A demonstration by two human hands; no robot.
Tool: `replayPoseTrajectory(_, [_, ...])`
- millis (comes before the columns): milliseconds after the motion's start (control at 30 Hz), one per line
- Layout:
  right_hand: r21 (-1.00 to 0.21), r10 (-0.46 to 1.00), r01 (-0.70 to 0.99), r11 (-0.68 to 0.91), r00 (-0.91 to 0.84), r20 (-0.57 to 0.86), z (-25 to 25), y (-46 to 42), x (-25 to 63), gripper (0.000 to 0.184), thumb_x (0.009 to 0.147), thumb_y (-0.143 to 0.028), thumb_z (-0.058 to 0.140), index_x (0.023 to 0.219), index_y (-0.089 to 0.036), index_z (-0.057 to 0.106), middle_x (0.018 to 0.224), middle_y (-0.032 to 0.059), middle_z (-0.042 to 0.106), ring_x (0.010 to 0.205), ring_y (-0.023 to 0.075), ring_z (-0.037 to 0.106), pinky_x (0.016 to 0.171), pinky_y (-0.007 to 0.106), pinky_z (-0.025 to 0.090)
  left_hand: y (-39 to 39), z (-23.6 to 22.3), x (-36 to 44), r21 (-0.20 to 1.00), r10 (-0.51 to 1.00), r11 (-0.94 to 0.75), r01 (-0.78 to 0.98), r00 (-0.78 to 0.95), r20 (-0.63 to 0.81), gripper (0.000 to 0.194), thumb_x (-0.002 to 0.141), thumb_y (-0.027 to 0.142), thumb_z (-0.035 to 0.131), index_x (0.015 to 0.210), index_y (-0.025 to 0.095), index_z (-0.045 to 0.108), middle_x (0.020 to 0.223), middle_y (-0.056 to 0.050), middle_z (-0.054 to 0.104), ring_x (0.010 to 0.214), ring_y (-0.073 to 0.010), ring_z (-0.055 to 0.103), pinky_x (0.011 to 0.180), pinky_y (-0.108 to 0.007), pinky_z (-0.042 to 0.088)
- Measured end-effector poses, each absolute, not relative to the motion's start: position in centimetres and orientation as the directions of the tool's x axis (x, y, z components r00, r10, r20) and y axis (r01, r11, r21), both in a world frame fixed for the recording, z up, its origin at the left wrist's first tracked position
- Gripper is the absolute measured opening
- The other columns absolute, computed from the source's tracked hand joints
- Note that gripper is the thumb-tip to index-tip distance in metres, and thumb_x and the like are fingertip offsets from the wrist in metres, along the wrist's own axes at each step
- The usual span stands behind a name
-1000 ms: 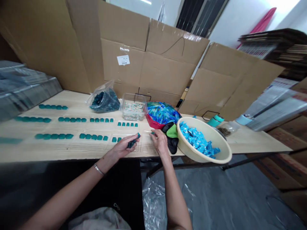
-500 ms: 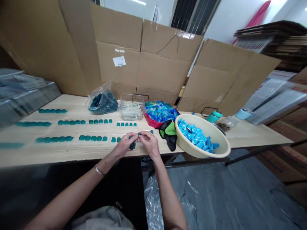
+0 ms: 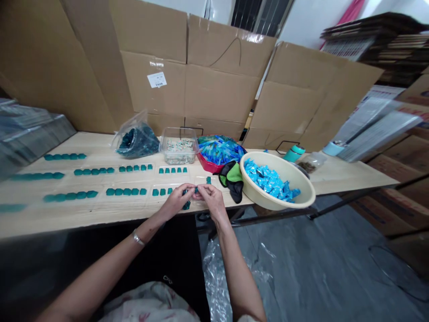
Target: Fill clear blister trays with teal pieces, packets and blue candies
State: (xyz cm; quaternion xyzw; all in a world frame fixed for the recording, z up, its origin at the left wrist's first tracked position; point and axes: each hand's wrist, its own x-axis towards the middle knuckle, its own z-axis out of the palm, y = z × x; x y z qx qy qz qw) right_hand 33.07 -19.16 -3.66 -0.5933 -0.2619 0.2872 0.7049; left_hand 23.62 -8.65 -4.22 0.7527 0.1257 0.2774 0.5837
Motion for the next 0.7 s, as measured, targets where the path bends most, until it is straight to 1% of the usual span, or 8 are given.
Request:
replayPoseTrajectory(100, [-0.989,0.695,-0.078,0.128,0.718,0.033,-3.8,-20.1,33.5,0.031,0.065,-0.035,0.071,0.088,-0.016,0.066,0.072,0.0029,0.069,0.066,0.0160,0.065,0.068,0.031,0.052,-9.0,-4.1,23.4,0.960,0.474,-0.244,-0.134,0.847,0.239,0.030,0.082,0.034,0.047,0.102,0.016,0.060,0.080,-0.003,0.065,0.075,-0.0145,0.058,0.074,-0.025,0.043])
replayPoseTrajectory(167, [-0.990,0.617,0.028,0.140,0.779,0.110,-3.9,-20.8,34.1,0.033,0.064,-0.034,0.072,0.091,-0.016,0.067,0.082,0.0051,0.070,0.072,0.0167,0.065,0.072,0.031,0.051,-9.2,-4.1,23.0,0.970,0.487,-0.226,-0.088,0.852,0.190,0.034,0.083,0.036,0.045,0.107,0.015,0.057,0.074,-0.003,0.064,0.073,-0.0145,0.058,0.072,-0.025,0.043])
replayPoseTrajectory(267, [-0.968,0.469,0.240,0.077,0.848,0.248,-4.3,-21.7,35.6,0.030,0.066,-0.034,0.069,0.090,-0.016,0.069,0.089,0.0065,0.070,0.078,0.0182,0.065,0.078,0.034,0.050,-9.4,-4.6,22.4,0.959,0.475,-0.284,-0.002,0.869,0.143,0.030,0.083,0.036,0.044,0.098,0.014,0.060,0.072,-0.004,0.065,0.074,-0.0154,0.059,0.074,-0.026,0.042])
replayPoseTrajectory(333, [-0.927,0.437,0.376,-0.004,0.834,0.337,-4.9,-21.9,36.6,0.025,0.069,-0.034,0.066,0.087,-0.016,0.069,0.089,0.0071,0.070,0.079,0.0192,0.064,0.077,0.034,0.050,-9.7,-5.1,22.1,0.944,0.439,-0.330,0.023,0.889,0.132,0.028,0.083,0.035,0.044,0.091,0.015,0.061,0.073,-0.005,0.066,0.075,-0.0161,0.060,0.075,-0.027,0.043])
replayPoseTrajectory(400, [-0.845,0.474,0.531,-0.058,0.760,0.445,-5.7,-21.8,37.6,0.019,0.072,-0.031,0.063,0.084,-0.017,0.070,0.091,0.0074,0.070,0.083,0.0198,0.064,0.078,0.034,0.050,-9.9,-5.5,22.0,0.936,0.431,-0.351,0.036,0.893,0.128,0.026,0.083,0.034,0.044,0.090,0.015,0.060,0.075,-0.005,0.067,0.076,-0.0168,0.062,0.075,-0.027,0.043])
replayPoseTrajectory(500, [-0.667,0.570,0.739,-0.096,0.590,0.572,-6.8,-21.5,38.5,0.012,0.076,-0.025,0.059,0.081,-0.020,0.070,0.091,0.0066,0.070,0.088,0.0196,0.063,0.083,0.034,0.048,-10.0,-6.0,22.1,0.928,0.444,-0.368,0.054,0.887,0.125,0.025,0.082,0.033,0.044,0.091,0.015,0.060,0.077,-0.005,0.068,0.079,-0.0176,0.062,0.077,-0.028,0.043])
replayPoseTrajectory(600, [-0.520,0.633,0.844,-0.132,0.475,0.611,-7.4,-21.2,39.0,0.014,0.080,-0.021,0.056,0.083,-0.020,0.069,0.090,0.0067,0.070,0.087,0.0193,0.062,0.083,0.035,0.047,-9.8,-6.0,22.3,0.921,0.439,-0.386,0.058,0.890,0.128,0.025,0.083,0.032,0.043,0.091,0.015,0.060,0.076,-0.006,0.069,0.080,-0.0178,0.063,0.078,-0.029,0.043])
replayPoseTrajectory(700, [-0.417,0.686,0.897,-0.144,0.394,0.612,-7.7,-21.1,39.1,0.017,0.082,-0.020,0.053,0.087,-0.019,0.069,0.091,0.0079,0.069,0.088,0.0193,0.062,0.082,0.033,0.047,-9.7,-5.9,22.4,0.920,0.434,-0.386,0.063,0.893,0.121,0.026,0.082,0.032,0.043,0.091,0.015,0.060,0.077,-0.006,0.069,0.080,-0.0177,0.062,0.078,-0.028,0.043])
